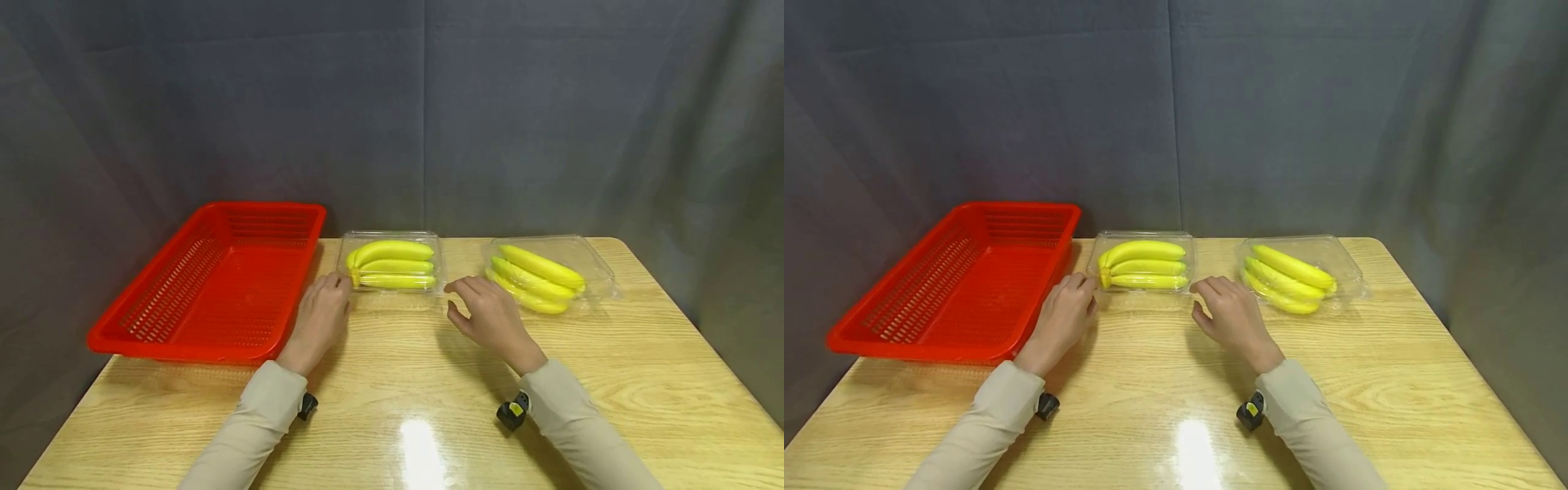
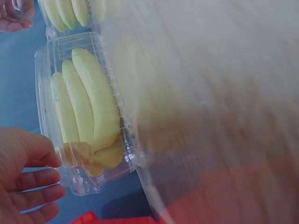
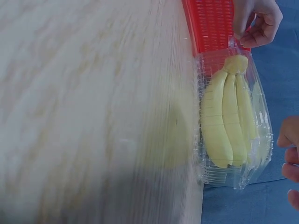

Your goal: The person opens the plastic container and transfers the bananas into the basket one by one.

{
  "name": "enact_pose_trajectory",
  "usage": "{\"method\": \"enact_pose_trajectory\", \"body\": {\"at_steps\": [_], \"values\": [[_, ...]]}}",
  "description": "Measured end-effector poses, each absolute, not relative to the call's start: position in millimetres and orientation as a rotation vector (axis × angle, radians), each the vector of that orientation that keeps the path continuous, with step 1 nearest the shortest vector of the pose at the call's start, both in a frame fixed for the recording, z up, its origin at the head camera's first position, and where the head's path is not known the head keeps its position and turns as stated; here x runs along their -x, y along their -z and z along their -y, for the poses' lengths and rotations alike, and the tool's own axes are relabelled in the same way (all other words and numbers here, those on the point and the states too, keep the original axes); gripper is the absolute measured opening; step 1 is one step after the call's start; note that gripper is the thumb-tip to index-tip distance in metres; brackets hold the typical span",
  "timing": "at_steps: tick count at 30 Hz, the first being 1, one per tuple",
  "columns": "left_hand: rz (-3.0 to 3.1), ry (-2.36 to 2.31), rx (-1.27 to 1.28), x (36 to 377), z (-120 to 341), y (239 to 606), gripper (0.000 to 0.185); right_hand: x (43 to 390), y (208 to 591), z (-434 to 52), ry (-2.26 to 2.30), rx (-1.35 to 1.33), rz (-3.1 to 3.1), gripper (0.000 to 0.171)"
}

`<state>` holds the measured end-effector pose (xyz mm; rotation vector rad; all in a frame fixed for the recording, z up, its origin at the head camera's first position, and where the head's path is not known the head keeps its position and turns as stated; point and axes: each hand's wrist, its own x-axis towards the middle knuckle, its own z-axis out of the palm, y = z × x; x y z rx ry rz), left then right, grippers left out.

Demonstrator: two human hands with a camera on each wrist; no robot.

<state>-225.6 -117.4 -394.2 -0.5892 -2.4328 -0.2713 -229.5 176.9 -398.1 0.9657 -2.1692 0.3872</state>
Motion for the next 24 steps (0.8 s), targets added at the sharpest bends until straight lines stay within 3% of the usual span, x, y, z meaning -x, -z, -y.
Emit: {"method": "enact_pose_trajectory", "body": {"at_steps": [24], "values": [[2.474, 0.203, 0.59, 232, 120, 399, 0.028, 246, 398, -168, -0.303, -1.008, 2.258, 0.021]]}}
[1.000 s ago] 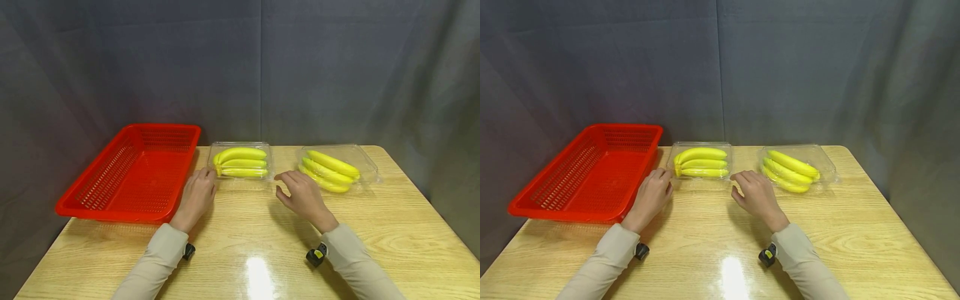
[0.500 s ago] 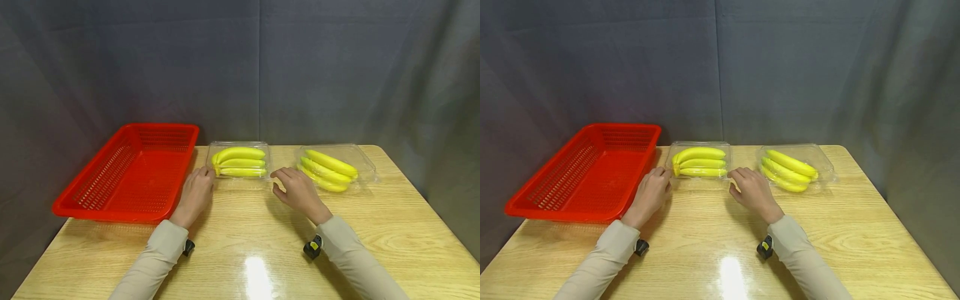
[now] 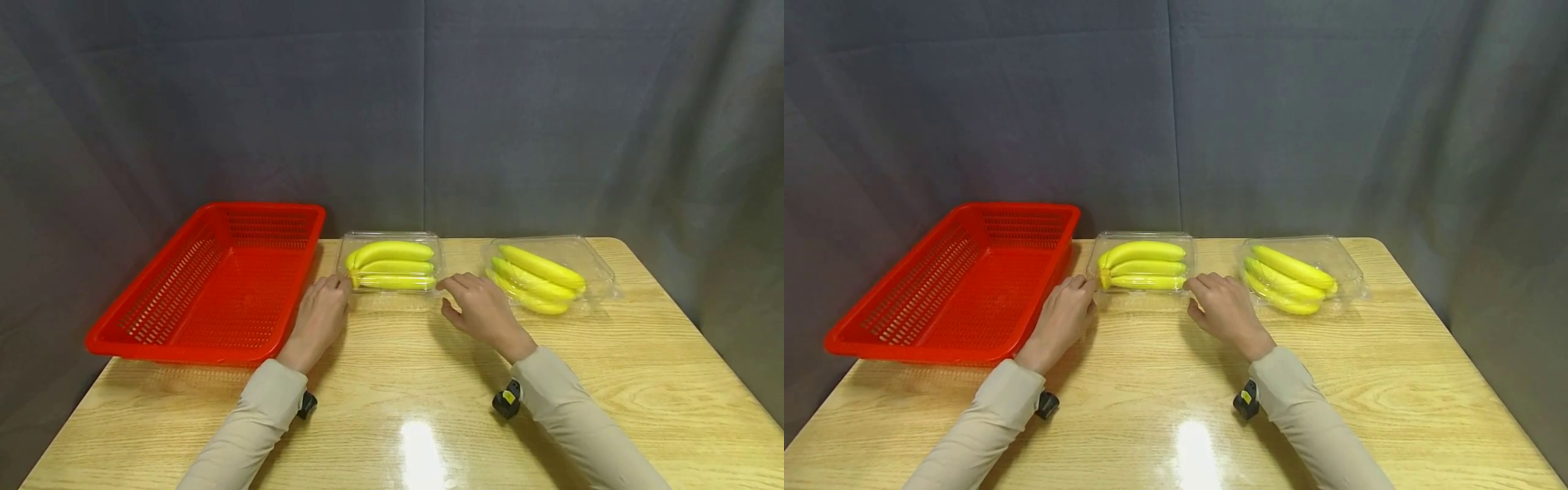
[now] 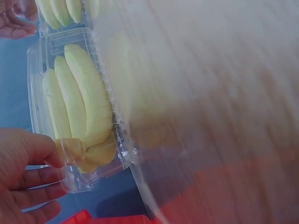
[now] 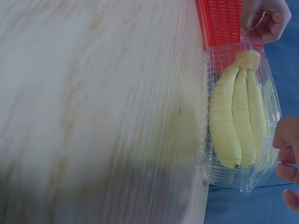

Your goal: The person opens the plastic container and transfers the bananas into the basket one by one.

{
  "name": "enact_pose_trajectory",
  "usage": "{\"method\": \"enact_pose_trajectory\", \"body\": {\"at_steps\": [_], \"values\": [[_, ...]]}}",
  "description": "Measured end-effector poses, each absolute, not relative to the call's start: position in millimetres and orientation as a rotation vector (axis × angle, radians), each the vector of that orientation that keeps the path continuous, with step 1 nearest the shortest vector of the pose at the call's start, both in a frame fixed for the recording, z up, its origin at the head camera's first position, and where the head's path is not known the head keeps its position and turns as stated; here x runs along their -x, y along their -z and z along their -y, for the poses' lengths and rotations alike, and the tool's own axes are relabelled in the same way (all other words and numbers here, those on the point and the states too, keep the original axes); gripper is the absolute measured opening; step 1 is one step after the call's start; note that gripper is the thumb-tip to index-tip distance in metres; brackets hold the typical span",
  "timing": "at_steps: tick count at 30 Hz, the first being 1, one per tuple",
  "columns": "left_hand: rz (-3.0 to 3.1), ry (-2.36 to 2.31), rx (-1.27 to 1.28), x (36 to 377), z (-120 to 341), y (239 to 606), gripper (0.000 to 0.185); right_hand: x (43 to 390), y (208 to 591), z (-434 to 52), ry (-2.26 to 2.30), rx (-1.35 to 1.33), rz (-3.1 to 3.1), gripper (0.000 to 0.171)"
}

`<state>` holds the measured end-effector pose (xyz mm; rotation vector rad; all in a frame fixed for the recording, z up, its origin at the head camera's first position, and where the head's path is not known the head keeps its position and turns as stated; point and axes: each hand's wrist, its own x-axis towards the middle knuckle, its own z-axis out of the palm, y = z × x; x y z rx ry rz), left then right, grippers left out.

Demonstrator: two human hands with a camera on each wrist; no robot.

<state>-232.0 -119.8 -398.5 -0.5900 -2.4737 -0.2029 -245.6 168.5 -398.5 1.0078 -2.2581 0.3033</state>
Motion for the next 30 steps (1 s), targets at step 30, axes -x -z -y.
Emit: {"method": "enact_pose_trajectory", "body": {"at_steps": [30], "values": [[2.43, 0.129, 0.644, 237, 120, 400, 0.019, 256, 394, -168, -0.13, -1.12, 2.318, 0.017]]}}
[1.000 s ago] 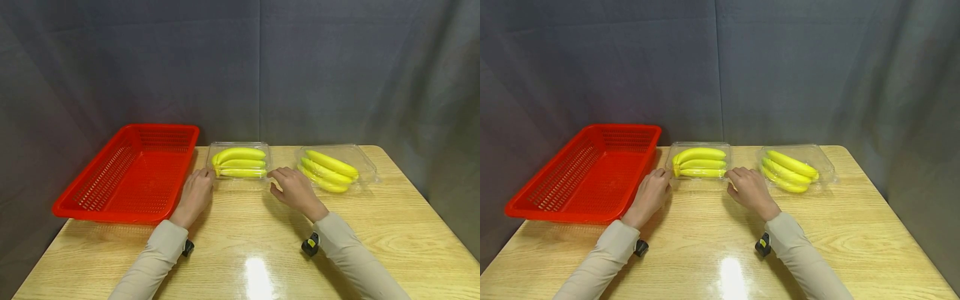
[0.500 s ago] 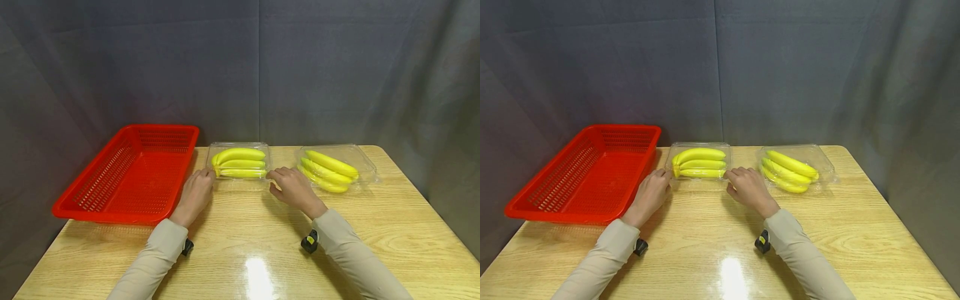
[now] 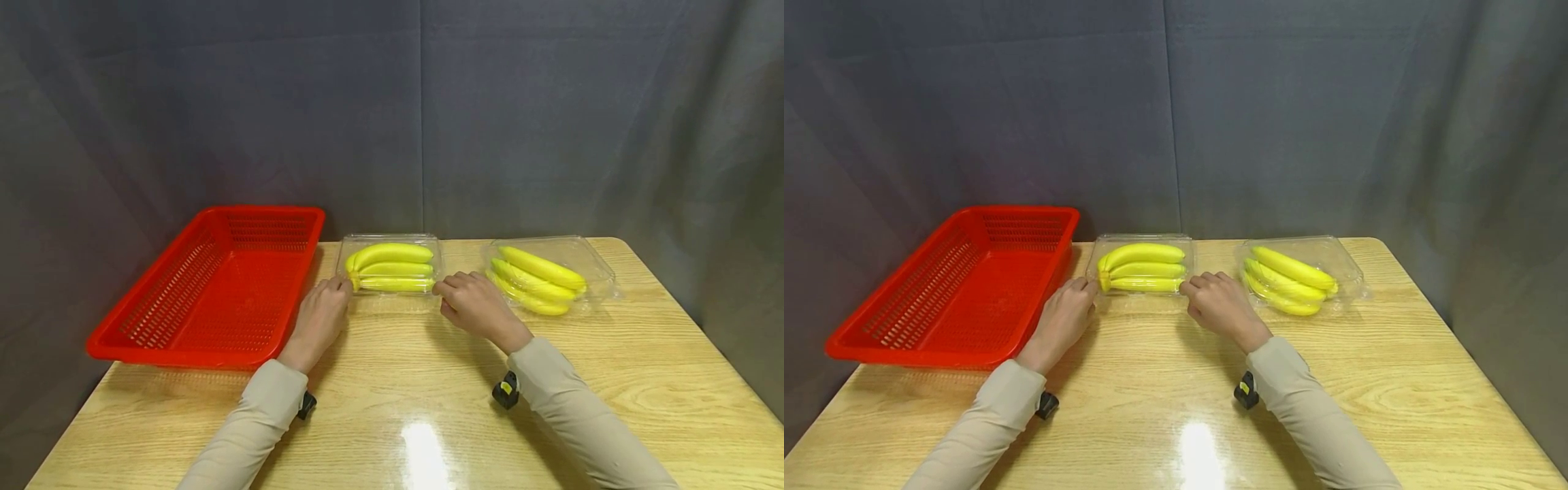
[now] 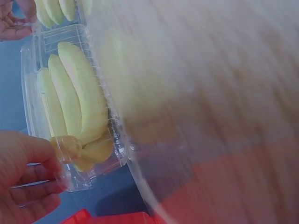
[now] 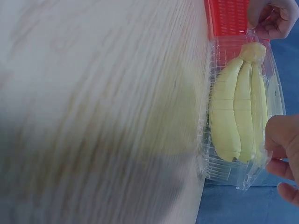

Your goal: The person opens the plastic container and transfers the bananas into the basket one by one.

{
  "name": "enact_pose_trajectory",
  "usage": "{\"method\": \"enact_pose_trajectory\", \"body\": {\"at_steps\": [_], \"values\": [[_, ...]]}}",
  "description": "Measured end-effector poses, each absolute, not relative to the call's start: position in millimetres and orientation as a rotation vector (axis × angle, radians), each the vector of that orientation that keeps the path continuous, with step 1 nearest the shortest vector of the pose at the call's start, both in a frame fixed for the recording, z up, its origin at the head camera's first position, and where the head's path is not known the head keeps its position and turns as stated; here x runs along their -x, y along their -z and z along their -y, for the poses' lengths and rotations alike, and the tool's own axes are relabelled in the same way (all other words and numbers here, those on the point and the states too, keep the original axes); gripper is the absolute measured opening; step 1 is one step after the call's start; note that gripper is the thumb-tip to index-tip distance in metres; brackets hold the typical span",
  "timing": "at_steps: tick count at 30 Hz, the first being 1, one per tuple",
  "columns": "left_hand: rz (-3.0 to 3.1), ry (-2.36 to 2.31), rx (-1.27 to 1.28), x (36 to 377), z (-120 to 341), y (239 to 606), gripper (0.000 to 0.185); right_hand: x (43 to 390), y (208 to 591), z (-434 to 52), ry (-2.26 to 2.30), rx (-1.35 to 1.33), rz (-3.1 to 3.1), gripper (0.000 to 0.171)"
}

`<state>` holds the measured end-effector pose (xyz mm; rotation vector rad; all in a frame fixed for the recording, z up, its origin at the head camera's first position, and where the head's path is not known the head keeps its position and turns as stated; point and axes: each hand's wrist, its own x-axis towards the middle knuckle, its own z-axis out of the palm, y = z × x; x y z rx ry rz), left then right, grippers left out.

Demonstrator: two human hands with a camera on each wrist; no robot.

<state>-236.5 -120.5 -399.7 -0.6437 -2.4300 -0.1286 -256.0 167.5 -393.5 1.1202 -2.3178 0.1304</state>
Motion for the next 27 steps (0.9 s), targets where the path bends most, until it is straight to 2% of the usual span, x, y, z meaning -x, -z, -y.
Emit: {"method": "enact_pose_trajectory", "body": {"at_steps": [9, 27], "values": [[2.419, 0.036, 0.643, 234, 119, 400, 0.022, 262, 386, -169, 0.126, -1.252, 2.167, 0.011], [2.34, -0.191, 0.729, 232, 116, 397, 0.025, 270, 381, -174, 0.218, -1.347, 2.078, 0.017]]}}
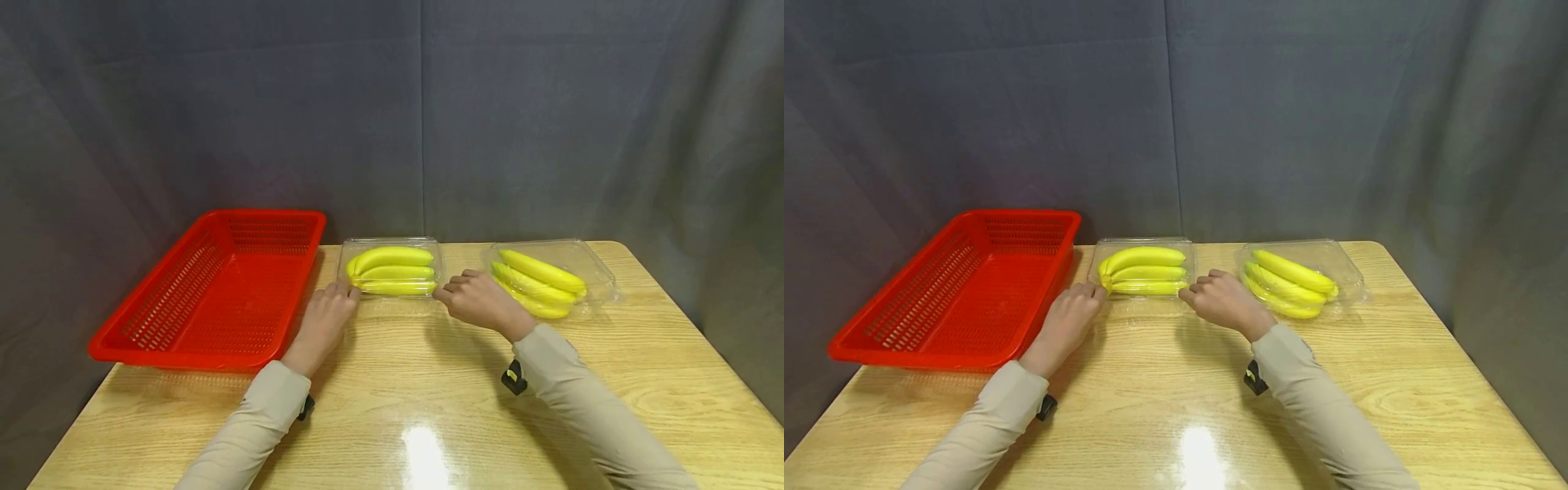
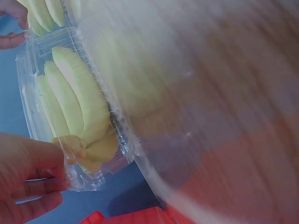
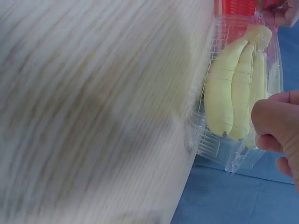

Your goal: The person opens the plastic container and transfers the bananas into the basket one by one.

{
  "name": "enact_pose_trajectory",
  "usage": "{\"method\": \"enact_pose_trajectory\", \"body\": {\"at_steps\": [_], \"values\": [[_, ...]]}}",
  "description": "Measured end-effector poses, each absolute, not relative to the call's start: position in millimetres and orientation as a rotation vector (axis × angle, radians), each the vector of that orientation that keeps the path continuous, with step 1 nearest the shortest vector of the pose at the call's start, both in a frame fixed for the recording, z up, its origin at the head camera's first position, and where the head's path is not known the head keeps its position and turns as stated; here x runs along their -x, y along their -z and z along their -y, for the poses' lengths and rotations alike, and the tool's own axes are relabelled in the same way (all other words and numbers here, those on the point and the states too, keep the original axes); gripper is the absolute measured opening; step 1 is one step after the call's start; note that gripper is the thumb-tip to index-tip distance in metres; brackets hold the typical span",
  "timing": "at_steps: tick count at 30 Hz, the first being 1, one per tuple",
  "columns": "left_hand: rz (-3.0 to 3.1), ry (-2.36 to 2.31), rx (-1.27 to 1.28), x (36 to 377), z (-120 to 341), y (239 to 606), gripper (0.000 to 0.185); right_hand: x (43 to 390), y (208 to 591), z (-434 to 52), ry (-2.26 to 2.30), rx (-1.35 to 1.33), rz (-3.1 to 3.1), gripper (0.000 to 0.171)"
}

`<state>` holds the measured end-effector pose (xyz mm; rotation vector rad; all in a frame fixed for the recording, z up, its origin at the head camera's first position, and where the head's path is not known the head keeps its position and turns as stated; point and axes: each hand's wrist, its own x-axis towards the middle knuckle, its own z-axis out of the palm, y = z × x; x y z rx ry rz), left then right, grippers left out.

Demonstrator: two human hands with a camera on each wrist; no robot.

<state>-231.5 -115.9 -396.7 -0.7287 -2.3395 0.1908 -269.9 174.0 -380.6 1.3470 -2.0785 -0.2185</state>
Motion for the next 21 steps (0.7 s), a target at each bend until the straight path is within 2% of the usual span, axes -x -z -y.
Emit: {"method": "enact_pose_trajectory", "body": {"at_steps": [9, 21], "values": [[2.302, -0.229, 0.752, 235.2, 115.9, 397.3, 0.023, 273.5, 377.1, -174.0, 0.2, -1.437, 2.032, 0.021], [2.256, -0.231, 0.771, 236.0, 115.4, 399.0, 0.021, 272.9, 386.1, -178.1, 0.158, -1.454, 2.008, 0.017]]}}
